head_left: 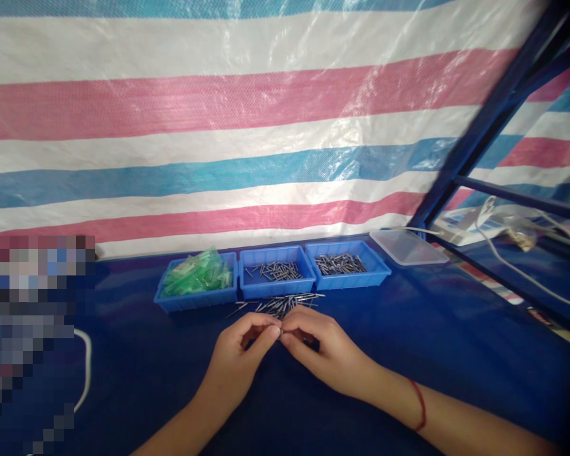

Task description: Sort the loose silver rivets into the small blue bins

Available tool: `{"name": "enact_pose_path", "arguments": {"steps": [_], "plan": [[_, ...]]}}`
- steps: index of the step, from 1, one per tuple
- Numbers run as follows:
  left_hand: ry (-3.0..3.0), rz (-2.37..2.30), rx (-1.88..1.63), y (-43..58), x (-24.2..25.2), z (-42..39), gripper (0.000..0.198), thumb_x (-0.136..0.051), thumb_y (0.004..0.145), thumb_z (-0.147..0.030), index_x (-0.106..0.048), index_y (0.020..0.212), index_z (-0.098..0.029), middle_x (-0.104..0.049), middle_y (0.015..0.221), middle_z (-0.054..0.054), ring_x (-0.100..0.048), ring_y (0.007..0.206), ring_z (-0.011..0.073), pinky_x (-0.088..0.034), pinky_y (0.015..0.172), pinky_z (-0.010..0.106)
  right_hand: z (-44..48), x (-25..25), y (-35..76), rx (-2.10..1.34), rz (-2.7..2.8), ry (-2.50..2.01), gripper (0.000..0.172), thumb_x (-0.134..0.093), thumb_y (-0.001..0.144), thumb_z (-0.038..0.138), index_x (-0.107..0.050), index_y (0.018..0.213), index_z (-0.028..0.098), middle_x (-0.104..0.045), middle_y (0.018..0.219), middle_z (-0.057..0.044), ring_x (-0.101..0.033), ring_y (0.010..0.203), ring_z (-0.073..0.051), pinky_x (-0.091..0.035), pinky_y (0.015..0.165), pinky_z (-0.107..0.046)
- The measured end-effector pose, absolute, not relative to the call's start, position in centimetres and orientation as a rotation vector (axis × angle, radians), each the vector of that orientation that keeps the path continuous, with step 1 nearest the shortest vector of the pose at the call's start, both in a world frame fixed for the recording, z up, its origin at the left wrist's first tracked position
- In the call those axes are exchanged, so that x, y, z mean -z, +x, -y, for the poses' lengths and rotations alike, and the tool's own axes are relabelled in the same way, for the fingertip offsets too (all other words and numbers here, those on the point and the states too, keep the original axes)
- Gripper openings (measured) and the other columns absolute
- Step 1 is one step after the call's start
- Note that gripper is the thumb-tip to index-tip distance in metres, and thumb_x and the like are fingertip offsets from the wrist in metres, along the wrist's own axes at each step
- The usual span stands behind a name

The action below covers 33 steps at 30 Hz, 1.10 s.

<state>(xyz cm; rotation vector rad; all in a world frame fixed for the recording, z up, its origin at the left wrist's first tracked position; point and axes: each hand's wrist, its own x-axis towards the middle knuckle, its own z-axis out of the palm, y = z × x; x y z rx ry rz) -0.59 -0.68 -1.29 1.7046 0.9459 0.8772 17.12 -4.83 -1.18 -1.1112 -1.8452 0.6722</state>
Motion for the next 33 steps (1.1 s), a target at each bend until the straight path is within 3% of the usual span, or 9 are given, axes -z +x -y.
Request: {"name": "enact_pose_path", "arguments": {"steps": [21,26,33], "plan": [[2.065,-0.894,-0.894,-0.9,1.2,0.3,0.011,-0.054,0.088,-0.023,-0.063,0.093,-0.02,-0.067,0.094,0.002,-0.062,0.087,0.0156,-0.047,0.076,0.025,4.5,1.1,17.8,-0.525,1.725,-1.134,0.004,-0.059,0.081,0.016,-0.06,0.078,0.019,-0.055,0.071,-0.001,-0.05,0.063,-0.012,-0.042,0.059,-0.025],[2.237,-0.827,-0.836,-0.9,1.1,0.5,0.01,-0.053,0.089,-0.022,-0.062,0.092,-0.02,-0.064,0.098,0.003,-0.06,0.094,0.016,-0.047,0.084,0.027,4.7,0.2,18.1,-0.514,1.84,-1.014,0.004,-0.058,0.081,0.016,-0.059,0.08,0.019,-0.056,0.071,-0.001,-0.052,0.064,-0.013,-0.044,0.06,-0.026],[2.634,-1.007,-0.706,-2.0,0.2,-0.4,0.027,-0.049,0.092,-0.03,-0.057,0.116,-0.021,-0.057,0.114,0.008,-0.052,0.109,0.0236,-0.042,0.096,0.04,2.8,-1.4,22.4,-0.108,1.641,-1.202,0.009,-0.056,0.084,0.023,-0.061,0.077,0.019,-0.061,0.074,-0.002,-0.054,0.066,-0.014,-0.044,0.064,-0.028]]}}
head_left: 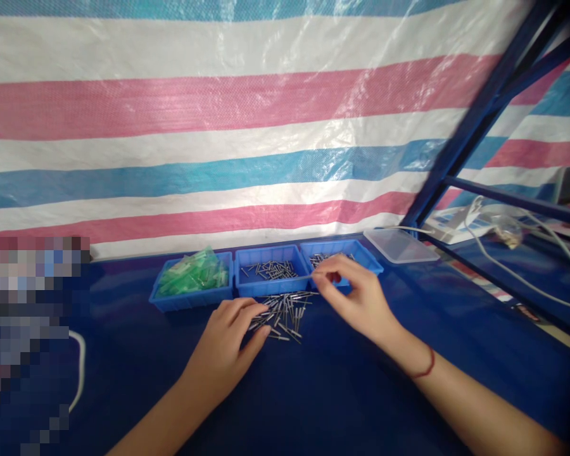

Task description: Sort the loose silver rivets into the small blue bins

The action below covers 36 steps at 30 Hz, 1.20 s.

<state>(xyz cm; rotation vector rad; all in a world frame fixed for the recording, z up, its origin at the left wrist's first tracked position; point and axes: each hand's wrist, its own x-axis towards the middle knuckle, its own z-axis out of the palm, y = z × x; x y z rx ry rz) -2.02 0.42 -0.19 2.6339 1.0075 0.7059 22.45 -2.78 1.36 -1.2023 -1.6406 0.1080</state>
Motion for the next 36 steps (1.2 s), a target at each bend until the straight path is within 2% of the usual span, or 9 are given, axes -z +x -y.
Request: {"name": "enact_pose_path", "arguments": {"steps": [4,7,13,18,23,26,32,36], "plan": [[2.711,-1.226,-0.48,-3.2,0.1,-1.5,0.035,-0.047,0.092,-0.037,-0.057,0.119,-0.018,-0.056,0.109,0.01,-0.055,0.102,0.0268,-0.045,0.091,0.043,0.8,-0.8,26.6,0.158,1.428,-1.561,0.016,-0.056,0.083,0.03,-0.065,0.083,0.017,-0.062,0.075,-0.004,-0.052,0.061,-0.015,-0.044,0.064,-0.031],[2.669,-1.292,-0.319,-3.9,0.0,-1.8,0.039,-0.05,0.09,-0.041,-0.056,0.121,-0.019,-0.056,0.108,0.01,-0.059,0.098,0.0264,-0.048,0.087,0.04,0.2,-0.3,27.5,0.223,1.469,-1.72,0.018,-0.058,0.08,0.028,-0.068,0.088,0.015,-0.064,0.082,-0.007,-0.056,0.068,-0.019,-0.046,0.07,-0.035],[2.641,-1.241,-0.174,-3.5,-0.2,-1.8,0.022,-0.046,0.093,-0.028,-0.063,0.103,-0.019,-0.061,0.098,0.006,-0.063,0.088,0.0209,-0.049,0.078,0.031,1.5,-0.2,23.9,0.108,1.684,-1.495,0.014,-0.053,0.085,0.023,-0.065,0.089,0.019,-0.065,0.088,-0.007,-0.06,0.083,-0.021,-0.047,0.08,-0.035],[2.643,-1.179,-0.286,-2.8,0.6,-1.7,0.02,-0.046,0.093,-0.026,-0.064,0.096,-0.018,-0.064,0.093,0.005,-0.063,0.086,0.0204,-0.049,0.075,0.03,2.2,0.9,21.6,-0.052,1.89,-1.35,0.013,-0.052,0.086,0.019,-0.064,0.091,0.019,-0.065,0.088,-0.006,-0.06,0.084,-0.019,-0.047,0.08,-0.035],[2.574,-1.147,-0.485,-2.8,1.5,-1.7,0.022,-0.046,0.092,-0.024,-0.062,0.107,-0.017,-0.065,0.096,0.007,-0.061,0.091,0.0215,-0.047,0.082,0.033,2.7,1.1,20.3,-0.145,1.968,-1.283,0.012,-0.052,0.086,0.015,-0.063,0.088,0.02,-0.066,0.086,-0.004,-0.06,0.082,-0.018,-0.046,0.08,-0.035],[2.477,-1.128,-0.626,-2.7,1.3,-1.6,0.023,-0.047,0.092,-0.027,-0.064,0.104,-0.02,-0.066,0.097,0.005,-0.06,0.094,0.0211,-0.046,0.087,0.033,3.2,0.9,19.6,-0.2,1.986,-1.265,0.011,-0.053,0.086,0.016,-0.064,0.085,0.02,-0.066,0.083,-0.003,-0.059,0.08,-0.018,-0.045,0.077,-0.034],[2.098,-1.109,-0.78,-1.5,0.3,-0.2,0.02,-0.052,0.088,-0.032,-0.066,0.093,-0.02,-0.069,0.085,0.001,-0.062,0.074,0.0158,-0.048,0.068,0.025,4.4,1.0,17.5,-0.544,1.944,-1.182,0.01,-0.062,0.083,0.02,-0.067,0.092,0.02,-0.063,0.08,-0.002,-0.057,0.075,-0.015,-0.046,0.07,-0.028],[2.015,-1.058,-0.806,-0.9,0.3,0.7,0.018,-0.054,0.086,-0.032,-0.066,0.092,-0.02,-0.07,0.086,0.001,-0.063,0.078,0.0168,-0.049,0.071,0.026,5.0,0.6,16.7,-0.692,1.91,-1.108,0.014,-0.054,0.088,0.02,-0.067,0.084,0.018,-0.059,0.073,-0.001,-0.052,0.067,-0.013,-0.042,0.063,-0.025]]}}
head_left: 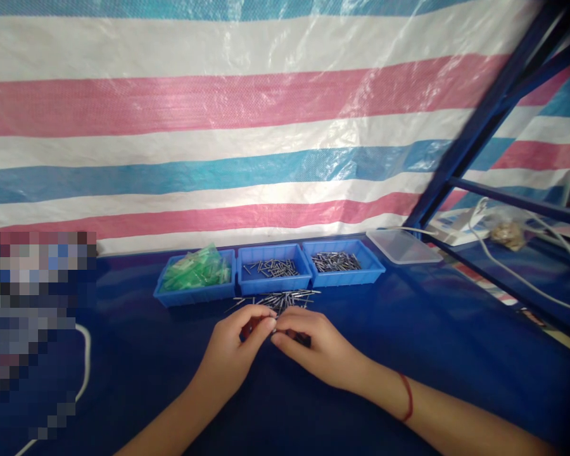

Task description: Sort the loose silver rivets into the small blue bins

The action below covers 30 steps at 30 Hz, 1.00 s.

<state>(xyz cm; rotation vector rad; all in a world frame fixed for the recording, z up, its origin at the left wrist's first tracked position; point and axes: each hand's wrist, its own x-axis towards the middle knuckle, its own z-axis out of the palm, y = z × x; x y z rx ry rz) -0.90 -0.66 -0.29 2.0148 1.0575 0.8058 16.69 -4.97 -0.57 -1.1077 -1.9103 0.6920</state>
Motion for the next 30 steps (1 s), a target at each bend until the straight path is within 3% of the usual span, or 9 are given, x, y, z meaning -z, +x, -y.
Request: {"name": "enact_pose_path", "arguments": {"steps": [8,30], "plan": [[1.991,-1.049,-0.807,-0.8,0.5,0.8,0.019,-0.054,0.086,-0.031,-0.066,0.094,-0.019,-0.07,0.088,0.002,-0.062,0.079,0.0166,-0.049,0.074,0.026,5.0,0.8,16.7,-0.768,1.792,-1.135,0.016,-0.054,0.087,0.022,-0.067,0.079,0.017,-0.052,0.065,0.001,-0.048,0.061,-0.011,-0.039,0.057,-0.023],[2.106,-1.008,-0.835,-1.2,0.4,0.4,0.017,-0.05,0.089,-0.029,-0.064,0.094,-0.02,-0.066,0.084,0.002,-0.058,0.073,0.0145,-0.046,0.067,0.024,4.6,1.5,17.2,-0.637,1.601,-1.241,0.012,-0.062,0.082,0.029,-0.064,0.076,0.019,-0.054,0.066,0.0,-0.048,0.059,-0.012,-0.038,0.054,-0.024]]}}
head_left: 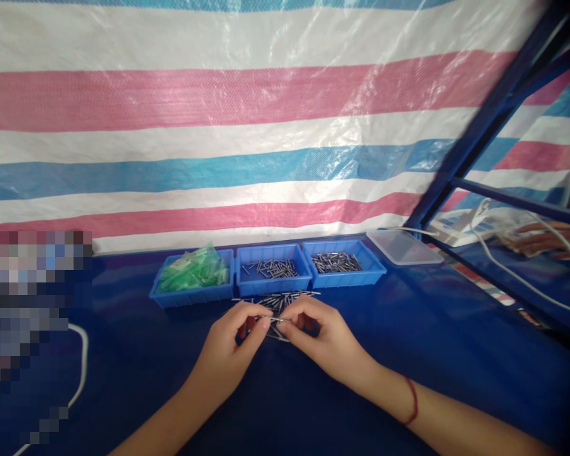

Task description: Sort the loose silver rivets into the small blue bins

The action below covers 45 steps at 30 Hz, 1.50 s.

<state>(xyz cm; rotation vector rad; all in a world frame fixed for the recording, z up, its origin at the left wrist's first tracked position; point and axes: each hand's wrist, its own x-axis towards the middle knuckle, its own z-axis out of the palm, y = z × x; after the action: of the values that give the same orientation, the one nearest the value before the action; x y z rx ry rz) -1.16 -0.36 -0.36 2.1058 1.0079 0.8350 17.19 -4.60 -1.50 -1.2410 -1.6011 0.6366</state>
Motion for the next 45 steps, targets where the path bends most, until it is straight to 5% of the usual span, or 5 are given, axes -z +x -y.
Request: {"name": "enact_pose_path", "arguments": {"steps": [12,18,25,34,45], "plan": [[2.529,-0.87,-0.728,-1.5,0.5,-0.1,0.016,-0.044,0.094,-0.024,-0.059,0.094,-0.021,-0.063,0.089,0.004,-0.057,0.087,0.0181,-0.044,0.08,0.031,4.6,0.7,17.7,-0.531,1.716,-1.188,0.015,-0.054,0.088,0.027,-0.065,0.081,0.019,-0.059,0.069,-0.002,-0.053,0.063,-0.013,-0.043,0.057,-0.025],[2.64,-1.01,-0.643,-2.1,0.7,-0.7,0.021,-0.045,0.093,-0.027,-0.059,0.108,-0.022,-0.062,0.104,0.006,-0.055,0.098,0.0216,-0.043,0.086,0.036,3.1,-0.8,21.6,-0.07,1.608,-1.24,0.014,-0.055,0.087,0.029,-0.066,0.089,0.021,-0.065,0.081,-0.005,-0.057,0.071,-0.017,-0.047,0.066,-0.03],[2.733,-1.109,-0.44,-2.9,1.1,-1.7,0.019,-0.054,0.089,-0.033,-0.063,0.101,-0.022,-0.065,0.101,0.005,-0.058,0.092,0.0229,-0.044,0.079,0.035,0.0,0.5,27.1,0.341,1.489,-1.739,0.027,-0.056,0.085,0.037,-0.068,0.097,0.015,-0.067,0.086,-0.01,-0.059,0.078,-0.024,-0.045,0.075,-0.039],[2.738,-1.088,-0.42,-2.6,1.1,-1.7,0.02,-0.045,0.093,-0.021,-0.064,0.099,-0.02,-0.067,0.096,0.005,-0.062,0.09,0.022,-0.044,0.075,0.033,2.1,0.4,22.2,0.171,1.785,-1.479,0.016,-0.053,0.087,0.025,-0.066,0.094,0.019,-0.067,0.094,-0.007,-0.057,0.089,-0.024,-0.042,0.084,-0.04],[2.486,-1.112,-0.7,-2.6,1.4,-2.0,0.018,-0.046,0.09,-0.018,-0.063,0.096,-0.02,-0.063,0.094,0.003,-0.06,0.088,0.018,-0.046,0.082,0.03,3.4,0.8,19.3,-0.094,1.987,-1.267,0.01,-0.054,0.086,0.016,-0.064,0.087,0.02,-0.067,0.085,-0.003,-0.058,0.081,-0.018,-0.045,0.079,-0.035]]}}
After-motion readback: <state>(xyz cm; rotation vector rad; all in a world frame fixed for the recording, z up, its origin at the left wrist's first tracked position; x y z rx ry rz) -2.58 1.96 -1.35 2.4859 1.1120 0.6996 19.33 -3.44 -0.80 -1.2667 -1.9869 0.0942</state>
